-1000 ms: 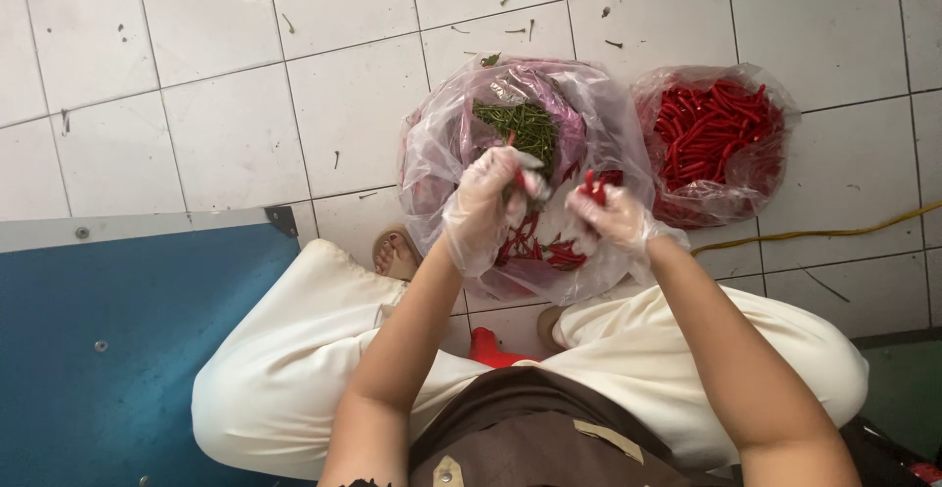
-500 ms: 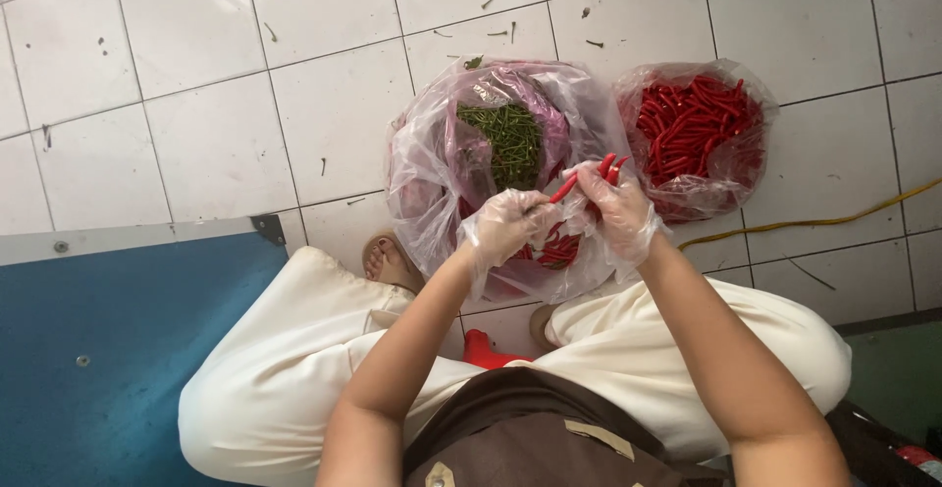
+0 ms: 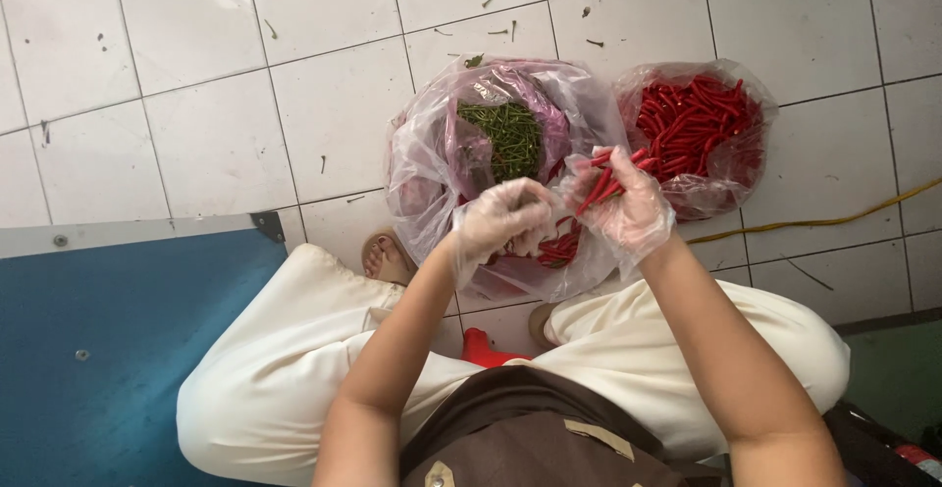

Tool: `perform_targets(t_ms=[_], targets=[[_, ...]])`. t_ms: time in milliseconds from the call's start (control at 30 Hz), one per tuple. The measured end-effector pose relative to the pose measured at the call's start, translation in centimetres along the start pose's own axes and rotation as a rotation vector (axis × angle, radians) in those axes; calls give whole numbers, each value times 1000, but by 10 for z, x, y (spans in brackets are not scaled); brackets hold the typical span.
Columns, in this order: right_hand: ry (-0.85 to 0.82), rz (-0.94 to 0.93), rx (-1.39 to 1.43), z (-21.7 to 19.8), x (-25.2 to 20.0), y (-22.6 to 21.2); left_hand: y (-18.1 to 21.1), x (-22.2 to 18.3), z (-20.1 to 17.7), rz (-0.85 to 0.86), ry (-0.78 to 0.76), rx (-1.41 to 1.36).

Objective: Removing stems from red chilies and sorting them into plastic bags

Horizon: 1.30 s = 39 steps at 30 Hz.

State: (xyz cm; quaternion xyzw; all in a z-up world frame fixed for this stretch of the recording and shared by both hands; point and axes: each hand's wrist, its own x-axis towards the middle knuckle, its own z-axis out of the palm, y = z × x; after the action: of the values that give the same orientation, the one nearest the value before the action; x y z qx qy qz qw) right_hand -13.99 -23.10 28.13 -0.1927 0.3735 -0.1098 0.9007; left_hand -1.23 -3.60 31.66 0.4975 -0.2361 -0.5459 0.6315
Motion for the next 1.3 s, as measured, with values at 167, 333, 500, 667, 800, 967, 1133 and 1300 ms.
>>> perform_targets(t_ms=[167, 333, 500, 667, 800, 967, 1133, 1300], targets=[[-37, 33, 3, 16, -1, 14, -11, 13, 17, 24, 352, 286], [8, -38, -42, 42, -21, 39, -37, 20, 29, 104, 329, 1235], [52, -40, -12, 64, -38, 50, -64, 24, 23, 183, 238, 1489], [160, -122, -215, 85, -57, 49, -50, 20, 30, 709, 451, 1671], [332, -192, -351, 95, -52, 61, -69, 28, 28, -23, 250, 1335], [341, -318, -1035, 66, -30, 82, -36, 25, 30, -619, 342, 775], [581, -157, -473, 16, 14, 56, -7, 13, 34, -150, 580, -179], [690, -243, 215, -81, 86, -16, -18, 37, -29, -82, 531, -278]])
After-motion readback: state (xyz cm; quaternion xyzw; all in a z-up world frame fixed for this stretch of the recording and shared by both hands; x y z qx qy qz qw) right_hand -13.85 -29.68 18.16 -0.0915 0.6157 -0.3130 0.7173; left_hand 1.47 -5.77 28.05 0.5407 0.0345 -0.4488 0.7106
